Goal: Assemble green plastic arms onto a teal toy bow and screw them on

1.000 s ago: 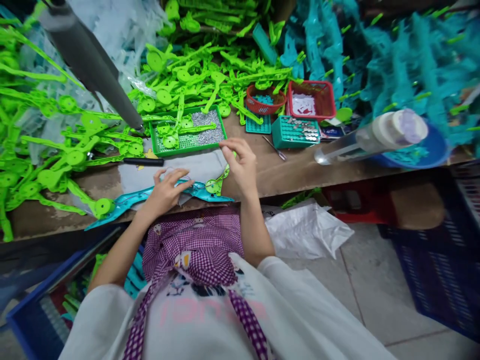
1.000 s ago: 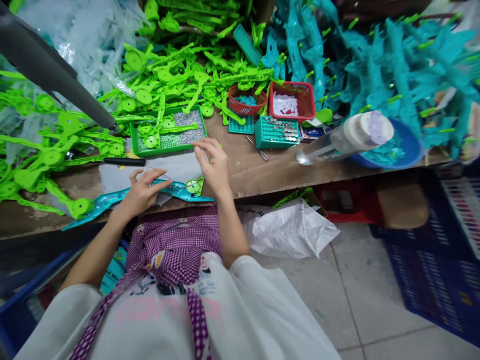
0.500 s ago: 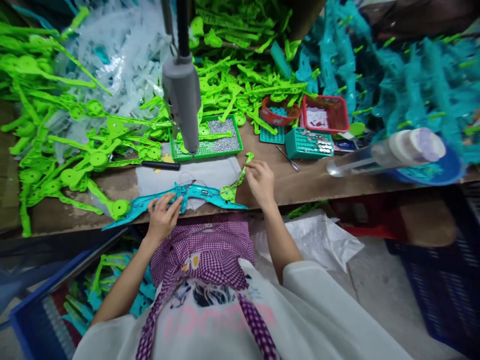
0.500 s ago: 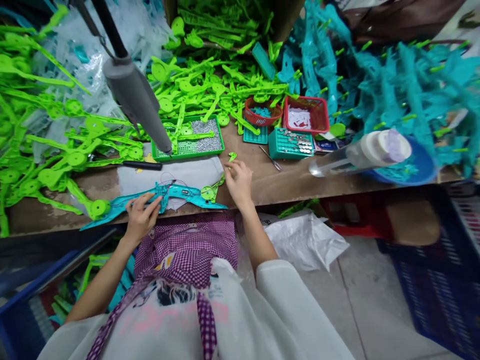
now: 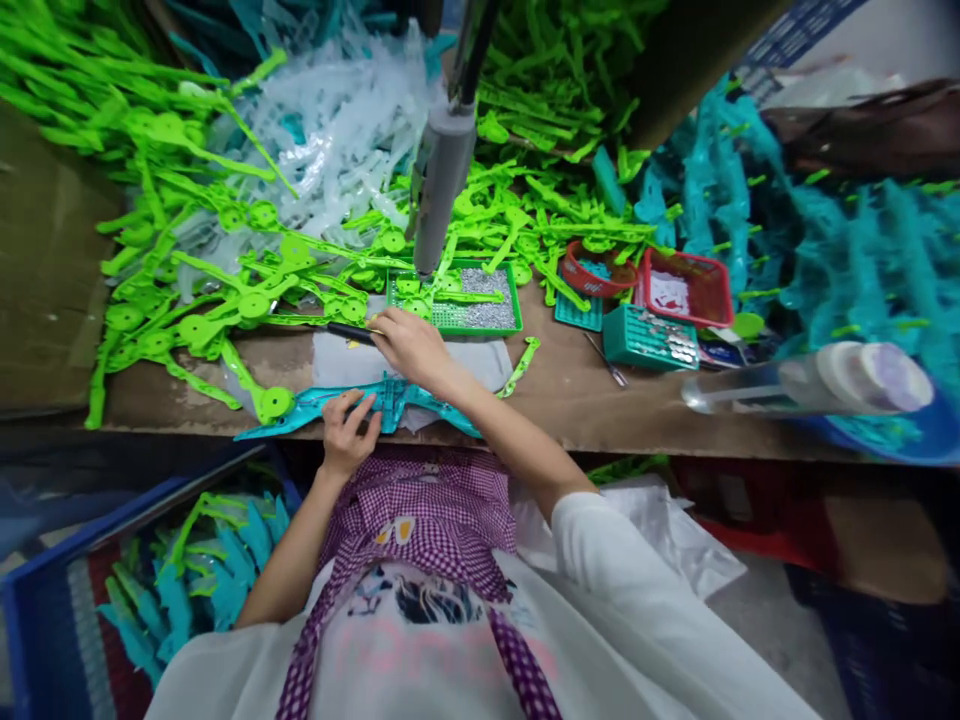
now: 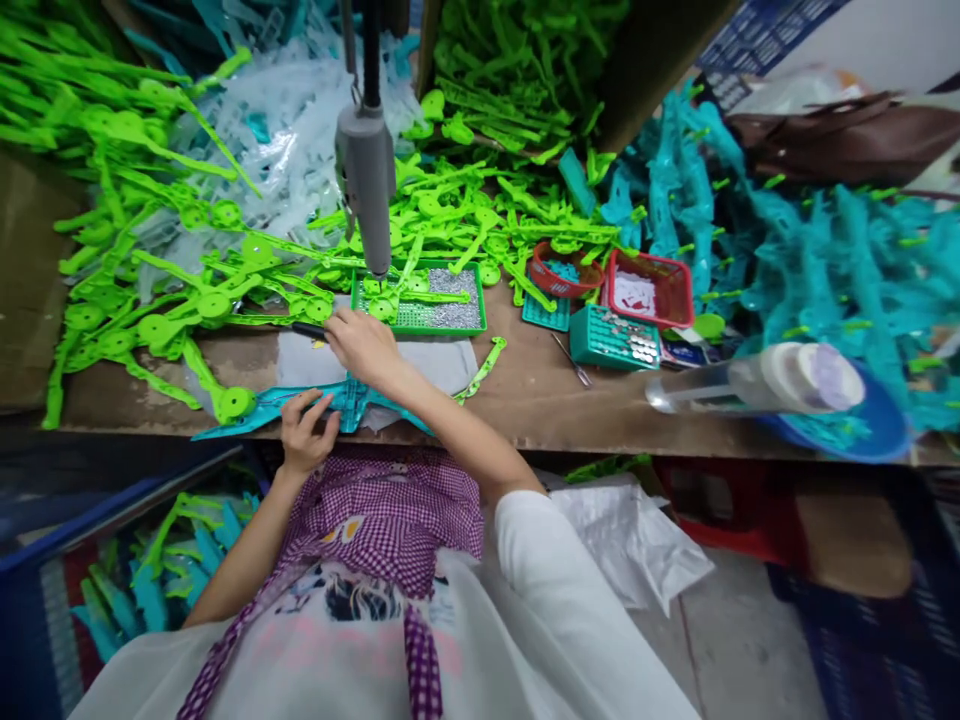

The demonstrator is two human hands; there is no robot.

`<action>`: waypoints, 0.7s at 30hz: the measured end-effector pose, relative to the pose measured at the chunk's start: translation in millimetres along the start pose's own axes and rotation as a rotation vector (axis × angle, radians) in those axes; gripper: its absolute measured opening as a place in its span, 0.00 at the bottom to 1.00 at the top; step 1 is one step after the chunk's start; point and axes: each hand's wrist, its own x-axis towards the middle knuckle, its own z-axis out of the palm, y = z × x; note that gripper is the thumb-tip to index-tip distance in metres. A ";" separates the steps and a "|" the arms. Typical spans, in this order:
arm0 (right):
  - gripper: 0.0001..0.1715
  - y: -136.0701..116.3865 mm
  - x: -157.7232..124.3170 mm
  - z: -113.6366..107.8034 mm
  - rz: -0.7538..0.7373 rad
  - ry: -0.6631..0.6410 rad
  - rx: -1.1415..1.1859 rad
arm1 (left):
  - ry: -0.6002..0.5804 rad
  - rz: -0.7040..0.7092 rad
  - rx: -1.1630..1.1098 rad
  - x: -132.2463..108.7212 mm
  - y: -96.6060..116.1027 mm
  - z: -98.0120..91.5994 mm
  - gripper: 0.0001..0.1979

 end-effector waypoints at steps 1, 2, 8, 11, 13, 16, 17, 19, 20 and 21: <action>0.19 -1.3 14.2 0.0 -0.036 -0.017 -0.008 | 0.001 -0.005 0.013 -2.0 0.0 1.8 0.12; 0.18 -1.7 27.8 0.3 -0.060 -0.045 -0.021 | 0.003 0.004 0.021 -3.5 0.4 3.4 0.12; 0.22 1.3 98.1 -10.2 0.035 -0.015 -0.076 | 0.086 0.091 0.044 -4.3 4.7 4.3 0.15; 0.22 -23.0 112.2 -16.1 0.011 0.006 -0.077 | 0.131 0.150 0.093 -3.5 6.4 4.1 0.14; 0.21 -53.3 109.0 -8.1 -0.119 -0.063 -0.043 | 0.121 0.138 0.106 -4.0 8.3 4.2 0.10; 0.18 -102.8 92.6 20.7 -0.314 -0.210 0.028 | 0.125 -0.036 0.097 -8.3 12.7 -2.2 0.08; 0.18 -116.6 87.0 31.6 -0.317 -0.246 0.025 | 0.150 -0.101 0.105 -11.0 13.9 -8.2 0.09; 0.19 -136.4 80.0 49.4 -0.289 -0.280 0.009 | 0.225 -0.175 0.140 -18.2 14.2 -28.3 0.08; 0.20 -141.6 79.3 55.1 -0.293 -0.283 0.016 | 0.257 -0.189 0.163 -22.3 12.3 -42.5 0.06; 0.20 -143.3 80.6 58.2 -0.314 -0.278 0.033 | 0.282 -0.201 0.188 -26.4 8.8 -58.6 0.06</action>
